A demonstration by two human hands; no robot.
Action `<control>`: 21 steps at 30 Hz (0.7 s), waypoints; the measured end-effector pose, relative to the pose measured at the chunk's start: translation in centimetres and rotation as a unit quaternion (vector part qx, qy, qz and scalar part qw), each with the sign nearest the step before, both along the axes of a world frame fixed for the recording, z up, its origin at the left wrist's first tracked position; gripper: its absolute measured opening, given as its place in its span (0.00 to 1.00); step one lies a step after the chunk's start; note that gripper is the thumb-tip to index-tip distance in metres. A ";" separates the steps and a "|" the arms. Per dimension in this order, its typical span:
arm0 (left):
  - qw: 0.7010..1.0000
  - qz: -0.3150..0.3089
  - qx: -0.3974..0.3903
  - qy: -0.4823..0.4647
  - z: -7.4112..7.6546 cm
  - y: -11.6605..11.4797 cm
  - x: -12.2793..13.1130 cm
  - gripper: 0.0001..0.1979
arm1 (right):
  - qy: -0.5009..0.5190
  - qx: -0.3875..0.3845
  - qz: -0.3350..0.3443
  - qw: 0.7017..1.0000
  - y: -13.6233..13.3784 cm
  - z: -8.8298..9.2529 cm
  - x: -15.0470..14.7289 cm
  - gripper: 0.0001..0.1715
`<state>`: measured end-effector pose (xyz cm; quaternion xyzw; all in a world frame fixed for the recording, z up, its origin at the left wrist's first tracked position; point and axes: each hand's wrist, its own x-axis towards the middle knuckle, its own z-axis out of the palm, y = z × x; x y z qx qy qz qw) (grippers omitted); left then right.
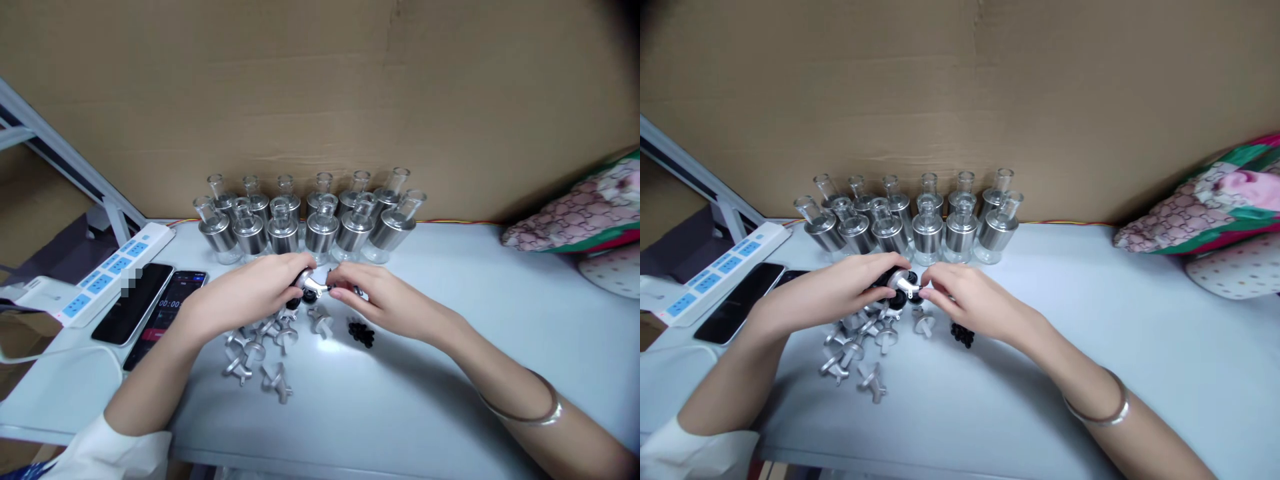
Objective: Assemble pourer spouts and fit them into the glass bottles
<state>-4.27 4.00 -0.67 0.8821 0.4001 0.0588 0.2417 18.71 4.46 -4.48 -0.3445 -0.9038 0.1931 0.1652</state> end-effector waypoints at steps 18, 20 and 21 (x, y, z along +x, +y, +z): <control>0.996 -0.064 0.064 -0.003 -0.3 -0.8 2.6 0.12 | 0.053 0.193 0.022 0.979 -0.4 -0.4 -0.6 0.21; 0.996 -0.061 0.065 -0.010 -0.3 -0.8 2.6 0.12 | 0.054 0.208 0.019 0.976 -0.4 -0.4 -0.5 0.22; 0.996 -0.060 0.067 -0.012 -0.3 -0.8 2.6 0.12 | 0.056 0.217 0.017 0.974 -0.4 -0.4 -0.5 0.22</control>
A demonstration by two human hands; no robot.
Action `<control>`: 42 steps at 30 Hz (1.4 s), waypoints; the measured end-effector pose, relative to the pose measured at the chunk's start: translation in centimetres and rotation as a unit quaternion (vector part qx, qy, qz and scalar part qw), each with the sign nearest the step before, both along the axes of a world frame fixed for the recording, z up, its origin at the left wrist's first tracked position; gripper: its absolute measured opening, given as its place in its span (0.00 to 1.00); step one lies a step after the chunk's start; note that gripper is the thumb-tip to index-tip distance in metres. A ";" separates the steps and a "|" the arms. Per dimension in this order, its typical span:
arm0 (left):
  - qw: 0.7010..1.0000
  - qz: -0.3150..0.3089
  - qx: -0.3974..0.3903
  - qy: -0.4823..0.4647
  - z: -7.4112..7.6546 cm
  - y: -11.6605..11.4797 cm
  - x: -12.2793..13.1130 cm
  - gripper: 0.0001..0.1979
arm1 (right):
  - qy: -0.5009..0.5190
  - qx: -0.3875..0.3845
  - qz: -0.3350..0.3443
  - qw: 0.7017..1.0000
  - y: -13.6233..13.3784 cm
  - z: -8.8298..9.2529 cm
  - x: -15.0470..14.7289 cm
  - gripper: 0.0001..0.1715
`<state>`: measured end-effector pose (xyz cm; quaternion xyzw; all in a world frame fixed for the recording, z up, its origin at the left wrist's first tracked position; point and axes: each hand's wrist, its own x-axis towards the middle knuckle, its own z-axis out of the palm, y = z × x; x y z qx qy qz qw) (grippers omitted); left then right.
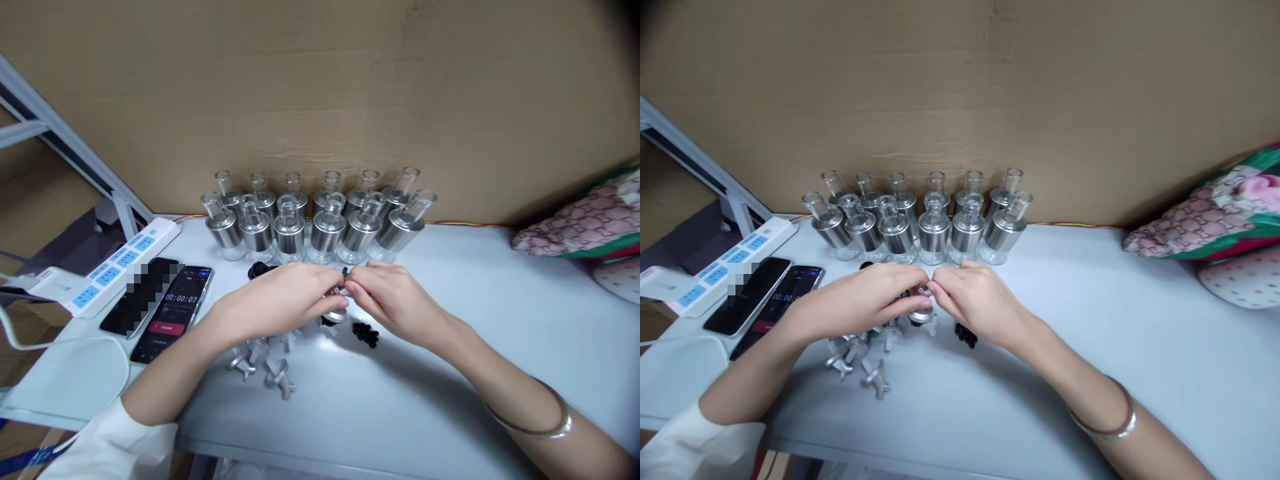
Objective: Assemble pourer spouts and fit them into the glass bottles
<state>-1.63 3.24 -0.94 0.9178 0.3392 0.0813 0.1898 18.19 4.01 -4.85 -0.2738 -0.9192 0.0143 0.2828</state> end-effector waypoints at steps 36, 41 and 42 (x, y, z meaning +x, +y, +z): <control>0.782 -0.012 -0.509 -0.360 -2.4 1.1 1.6 0.16 | 0.156 0.037 0.000 0.987 -1.4 0.6 -0.1 0.21; 0.710 -0.049 -0.572 -0.408 -2.3 1.2 1.2 0.17 | 0.221 0.046 -0.024 0.974 -1.3 0.6 0.7 0.16; 0.720 -0.034 -0.555 -0.416 -2.2 1.3 1.1 0.17 | 0.235 0.039 -0.035 0.971 -1.1 0.6 1.0 0.12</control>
